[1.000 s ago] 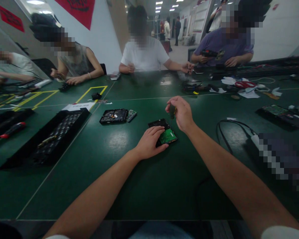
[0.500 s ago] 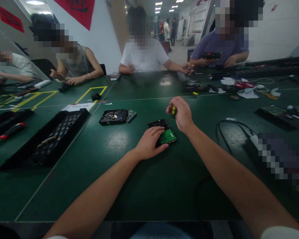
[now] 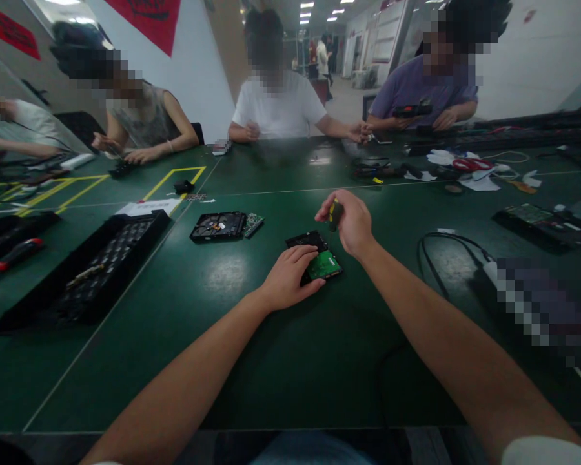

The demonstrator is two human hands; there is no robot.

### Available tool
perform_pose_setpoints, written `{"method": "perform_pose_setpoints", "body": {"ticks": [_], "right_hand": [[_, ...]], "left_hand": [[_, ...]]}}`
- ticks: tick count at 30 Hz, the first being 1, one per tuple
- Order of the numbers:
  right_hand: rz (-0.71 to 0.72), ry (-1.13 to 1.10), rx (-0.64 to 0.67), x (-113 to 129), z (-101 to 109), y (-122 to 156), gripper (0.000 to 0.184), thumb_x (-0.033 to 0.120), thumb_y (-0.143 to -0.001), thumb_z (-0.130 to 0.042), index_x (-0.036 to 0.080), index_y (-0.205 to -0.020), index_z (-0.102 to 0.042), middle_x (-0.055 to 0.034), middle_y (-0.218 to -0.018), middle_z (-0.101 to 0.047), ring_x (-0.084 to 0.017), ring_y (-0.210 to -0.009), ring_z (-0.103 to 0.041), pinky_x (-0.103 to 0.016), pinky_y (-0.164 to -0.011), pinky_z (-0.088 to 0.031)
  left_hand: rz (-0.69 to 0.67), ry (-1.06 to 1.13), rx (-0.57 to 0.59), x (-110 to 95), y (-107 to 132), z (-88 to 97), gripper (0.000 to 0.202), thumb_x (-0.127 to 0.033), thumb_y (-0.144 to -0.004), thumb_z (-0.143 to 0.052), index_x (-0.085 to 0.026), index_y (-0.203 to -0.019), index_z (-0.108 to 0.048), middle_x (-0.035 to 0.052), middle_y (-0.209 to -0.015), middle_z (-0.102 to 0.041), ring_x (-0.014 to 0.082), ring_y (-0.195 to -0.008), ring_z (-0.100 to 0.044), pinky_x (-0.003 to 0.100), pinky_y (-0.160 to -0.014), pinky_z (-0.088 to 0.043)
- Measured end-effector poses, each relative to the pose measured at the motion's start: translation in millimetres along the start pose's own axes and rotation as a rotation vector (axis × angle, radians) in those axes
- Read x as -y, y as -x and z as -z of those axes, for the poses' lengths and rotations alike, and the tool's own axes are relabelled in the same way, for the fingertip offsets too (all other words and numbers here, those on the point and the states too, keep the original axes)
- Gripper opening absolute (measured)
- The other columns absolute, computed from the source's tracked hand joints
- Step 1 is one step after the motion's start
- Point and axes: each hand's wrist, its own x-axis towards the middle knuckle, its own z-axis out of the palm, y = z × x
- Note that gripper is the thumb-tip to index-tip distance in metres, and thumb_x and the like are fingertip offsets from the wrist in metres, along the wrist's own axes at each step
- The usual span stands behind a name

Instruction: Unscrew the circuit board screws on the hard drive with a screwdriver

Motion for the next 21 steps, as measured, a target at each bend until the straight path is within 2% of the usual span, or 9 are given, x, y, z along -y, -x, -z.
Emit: {"method": "perform_pose_setpoints", "body": {"ticks": [3, 7, 11, 15, 21], "right_hand": [[0.014, -0.038, -0.01, -1.2, 0.7, -0.8, 0.038, 0.055, -0.095, -0.062, 0.024, -0.073, -0.06, 0.0032, -0.066, -0.056, -0.014, -0.06, -0.061, -0.029, -0.063, -0.051], [0.047, 0.026, 0.043, -1.5, 1.7, -1.2, 0.032, 0.046, -0.095, -0.065, 0.023, -0.072, -0.059, 0.0028, -0.066, -0.059, -0.013, -0.062, -0.06, -0.028, -0.065, -0.049], [0.005, 0.049, 0.036, -2.3, 0.9, -0.8, 0.023, 0.043, -0.093, -0.07, 0.025, -0.083, -0.059, 0.005, -0.064, -0.061, -0.013, -0.06, -0.061, -0.028, -0.064, -0.049], [-0.016, 0.007, 0.018, -2.5, -1.4, 1.0, 0.031, 0.05, -0.089, -0.077, 0.026, -0.09, -0.056, 0.0063, -0.069, -0.064, -0.014, -0.064, -0.066, -0.029, -0.066, -0.053], [-0.009, 0.052, 0.043, 0.0, -0.4, 1.1, 0.039, 0.06, -0.094, -0.068, 0.024, -0.08, -0.062, 0.002, -0.074, -0.065, -0.014, -0.068, -0.068, -0.028, -0.067, -0.054]], "left_hand": [[0.001, 0.006, 0.003, -0.3, -0.1, 0.5, 0.062, -0.049, -0.095, -0.07, -0.019, -0.146, -0.053, 0.0159, -0.151, -0.059, 0.033, -0.143, -0.054, 0.055, -0.121, -0.044], [0.002, 0.004, 0.003, 0.1, 0.2, 0.4, 0.062, -0.049, -0.095, -0.07, -0.019, -0.146, -0.054, 0.0155, -0.151, -0.059, 0.0323, -0.142, -0.054, 0.054, -0.122, -0.043], [0.004, -0.002, 0.002, 0.9, 0.6, -0.2, 0.062, -0.05, -0.096, -0.069, -0.018, -0.146, -0.053, 0.0153, -0.152, -0.059, 0.0325, -0.143, -0.054, 0.054, -0.121, -0.043], [0.006, 0.01, 0.011, 0.3, 0.4, 0.7, 0.061, -0.05, -0.095, -0.069, -0.021, -0.147, -0.054, 0.0149, -0.152, -0.059, 0.0335, -0.143, -0.054, 0.057, -0.121, -0.043], [0.012, 0.009, 0.012, -0.4, 0.0, 1.2, 0.061, -0.049, -0.095, -0.069, -0.021, -0.147, -0.054, 0.0148, -0.152, -0.058, 0.034, -0.144, -0.053, 0.058, -0.122, -0.043]]}}
